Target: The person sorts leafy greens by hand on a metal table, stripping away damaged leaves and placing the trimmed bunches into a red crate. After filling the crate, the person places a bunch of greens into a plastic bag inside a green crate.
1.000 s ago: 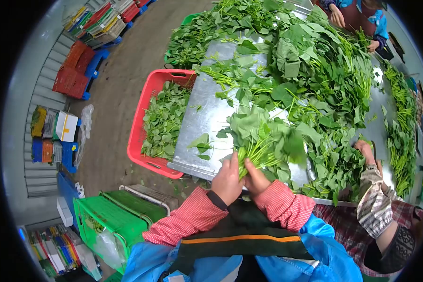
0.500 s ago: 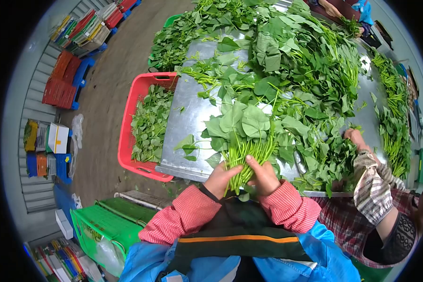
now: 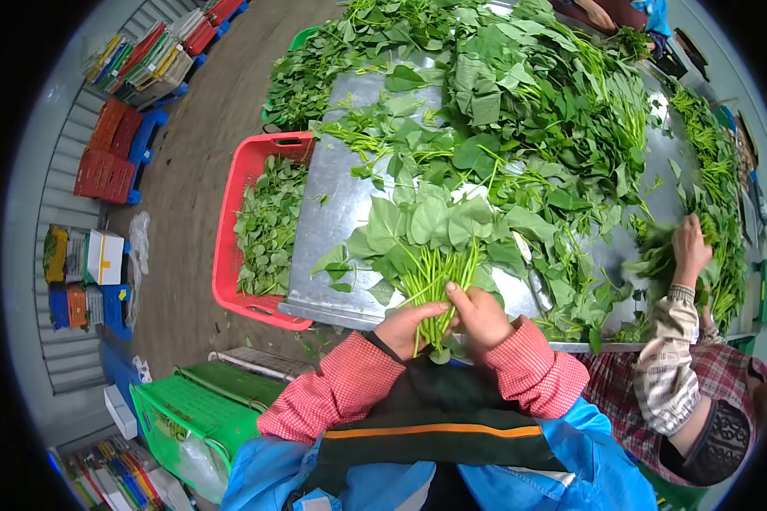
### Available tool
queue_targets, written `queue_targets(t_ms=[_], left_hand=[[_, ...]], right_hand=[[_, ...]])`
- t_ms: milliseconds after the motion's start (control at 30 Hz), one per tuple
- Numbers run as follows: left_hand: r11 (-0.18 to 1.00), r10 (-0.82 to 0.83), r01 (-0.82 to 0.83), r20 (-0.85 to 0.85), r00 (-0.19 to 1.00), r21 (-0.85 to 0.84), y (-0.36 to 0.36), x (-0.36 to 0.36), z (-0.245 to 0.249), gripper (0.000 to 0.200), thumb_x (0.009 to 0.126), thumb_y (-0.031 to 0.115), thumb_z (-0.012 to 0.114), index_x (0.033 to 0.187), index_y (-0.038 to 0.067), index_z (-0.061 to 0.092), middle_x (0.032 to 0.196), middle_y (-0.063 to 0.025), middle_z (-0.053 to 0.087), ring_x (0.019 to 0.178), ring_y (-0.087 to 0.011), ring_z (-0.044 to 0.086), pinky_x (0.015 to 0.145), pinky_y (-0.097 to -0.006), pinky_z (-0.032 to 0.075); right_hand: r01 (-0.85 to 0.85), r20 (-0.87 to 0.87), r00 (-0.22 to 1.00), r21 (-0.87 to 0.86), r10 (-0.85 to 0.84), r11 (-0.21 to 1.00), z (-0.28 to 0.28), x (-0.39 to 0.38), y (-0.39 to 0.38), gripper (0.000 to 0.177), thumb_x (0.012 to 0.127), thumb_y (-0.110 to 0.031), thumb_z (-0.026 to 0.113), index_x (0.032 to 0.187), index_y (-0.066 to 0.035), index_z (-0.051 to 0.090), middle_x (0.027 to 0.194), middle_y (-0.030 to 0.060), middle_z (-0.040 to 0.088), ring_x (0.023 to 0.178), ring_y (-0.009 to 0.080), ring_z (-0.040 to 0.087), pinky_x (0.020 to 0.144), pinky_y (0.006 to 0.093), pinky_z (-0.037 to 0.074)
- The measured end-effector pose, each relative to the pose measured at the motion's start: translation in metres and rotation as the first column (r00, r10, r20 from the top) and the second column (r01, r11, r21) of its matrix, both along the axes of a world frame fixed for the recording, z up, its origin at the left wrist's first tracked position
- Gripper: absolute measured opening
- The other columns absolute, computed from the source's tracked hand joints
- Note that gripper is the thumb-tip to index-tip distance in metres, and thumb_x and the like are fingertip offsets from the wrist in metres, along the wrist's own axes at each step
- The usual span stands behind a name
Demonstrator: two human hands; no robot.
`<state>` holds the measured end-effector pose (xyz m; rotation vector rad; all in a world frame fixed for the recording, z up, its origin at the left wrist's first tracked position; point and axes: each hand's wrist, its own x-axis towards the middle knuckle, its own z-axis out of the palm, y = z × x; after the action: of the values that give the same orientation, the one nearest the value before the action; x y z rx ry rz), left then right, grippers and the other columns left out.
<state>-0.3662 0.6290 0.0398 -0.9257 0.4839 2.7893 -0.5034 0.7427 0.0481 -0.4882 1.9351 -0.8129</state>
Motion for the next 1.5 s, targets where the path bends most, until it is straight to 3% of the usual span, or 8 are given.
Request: queue_targets(t_ms=[500, 567, 667, 767, 1000, 1167, 1233, 1500], left_hand=[[0.93, 0.275, -0.256, 0.039, 0.961, -0.264, 0.001, -0.011, 0.015, 0.023, 0.09, 0.01, 0.057, 0.112, 0.005, 0.056, 0.095, -0.005, 0.063, 0.08, -0.016, 0.062, 0.068, -0.0288, 0.052], [0.925, 0.319, -0.306, 0.023, 0.948, -0.224, -0.005, -0.009, 0.003, 0.02, 0.09, 0.012, 0.057, 0.11, 0.005, 0.057, 0.091, -0.0042, 0.063, 0.078, -0.0155, 0.061, 0.067, -0.0283, 0.051], [0.951, 0.234, -0.217, 0.053, 0.971, -0.218, -0.017, -0.009, 0.007, 0.019, 0.091, 0.016, 0.057, 0.106, 0.004, 0.058, 0.089, -0.0031, 0.063, 0.075, -0.0141, 0.061, 0.066, -0.0272, 0.051], [0.926, 0.21, -0.186, 0.038, 0.977, -0.329, -0.01, -0.003, 0.002, 0.024, 0.09, 0.012, 0.057, 0.113, 0.004, 0.056, 0.096, -0.0049, 0.064, 0.084, -0.0171, 0.063, 0.07, -0.03, 0.053], [0.856, 0.211, -0.216, -0.064, 0.975, -0.469, -0.003, 0.002, 0.007, 0.032, 0.08, -0.003, 0.062, 0.111, 0.001, 0.055, 0.098, -0.0054, 0.063, 0.086, -0.0152, 0.061, 0.071, -0.0288, 0.05], [0.926, 0.174, -0.18, -0.048, 0.984, -0.331, -0.017, 0.012, 0.006, 0.031, 0.082, -0.003, 0.06, 0.112, 0.0, 0.054, 0.097, -0.0101, 0.063, 0.084, -0.0177, 0.061, 0.069, -0.0294, 0.052], [0.925, 0.218, -0.213, -0.02, 0.976, -0.315, -0.018, 0.013, 0.013, 0.03, 0.082, -0.004, 0.059, 0.112, -0.001, 0.054, 0.096, -0.0118, 0.063, 0.083, -0.0187, 0.062, 0.067, -0.0295, 0.052], [0.848, 0.219, -0.225, -0.071, 0.973, -0.479, -0.005, 0.011, 0.009, 0.037, 0.082, -0.004, 0.061, 0.117, 0.004, 0.051, 0.098, -0.0084, 0.063, 0.084, -0.0177, 0.062, 0.069, -0.03, 0.05]], right_hand=[[-0.395, -0.695, 0.705, -0.221, 0.141, 0.892, 0.054, 0.009, -0.018, 0.017, 0.076, -0.019, 0.06, 0.069, -0.004, 0.054, 0.058, 0.0134, 0.059, 0.053, 0.0303, 0.061, 0.048, 0.0401, 0.047], [-0.687, -0.772, 0.458, 0.007, 0.441, 0.727, 0.064, 0.026, -0.014, 0.015, 0.073, -0.017, 0.061, 0.067, -0.005, 0.053, 0.056, 0.0119, 0.058, 0.05, 0.0279, 0.059, 0.045, 0.0393, 0.046], [-0.792, -0.691, 0.611, -0.534, 0.388, 0.296, 0.089, 0.036, -0.002, 0.007, 0.072, -0.011, 0.06, 0.072, -0.005, 0.056, 0.062, 0.0092, 0.058, 0.054, 0.0262, 0.058, 0.049, 0.0384, 0.046], [-0.289, -0.508, 0.861, -0.544, -0.035, 0.787, 0.081, 0.016, -0.009, 0.012, 0.071, -0.012, 0.062, 0.075, -0.005, 0.053, 0.065, 0.0093, 0.056, 0.063, 0.0289, 0.06, 0.054, 0.039, 0.048], [-0.759, -0.797, 0.472, -0.151, 0.376, 0.633, 0.035, -0.008, -0.048, 0.016, 0.078, -0.004, 0.058, 0.094, -0.003, 0.059, 0.074, 0.0156, 0.06, 0.07, 0.0312, 0.061, 0.059, 0.0378, 0.05], [-0.217, -0.558, 0.72, -0.745, -0.413, 0.631, 0.088, -0.042, -0.065, 0.015, 0.084, -0.005, 0.061, 0.097, -0.002, 0.058, 0.066, 0.008, 0.055, 0.06, 0.0187, 0.057, 0.056, 0.0315, 0.047], [0.311, 0.033, 0.815, -0.868, -0.579, 0.388, 0.095, -0.081, -0.071, 0.017, 0.084, -0.008, 0.063, 0.095, 0.003, 0.056, 0.063, 0.0071, 0.054, 0.055, 0.0142, 0.051, 0.053, 0.03, 0.045], [-0.274, -0.679, 0.734, -0.257, 0.028, 0.927, 0.058, -0.011, -0.066, 0.036, 0.079, -0.031, 0.069, 0.102, -0.006, 0.057, 0.075, 0.0138, 0.063, 0.065, 0.031, 0.062, 0.058, 0.0387, 0.049]])
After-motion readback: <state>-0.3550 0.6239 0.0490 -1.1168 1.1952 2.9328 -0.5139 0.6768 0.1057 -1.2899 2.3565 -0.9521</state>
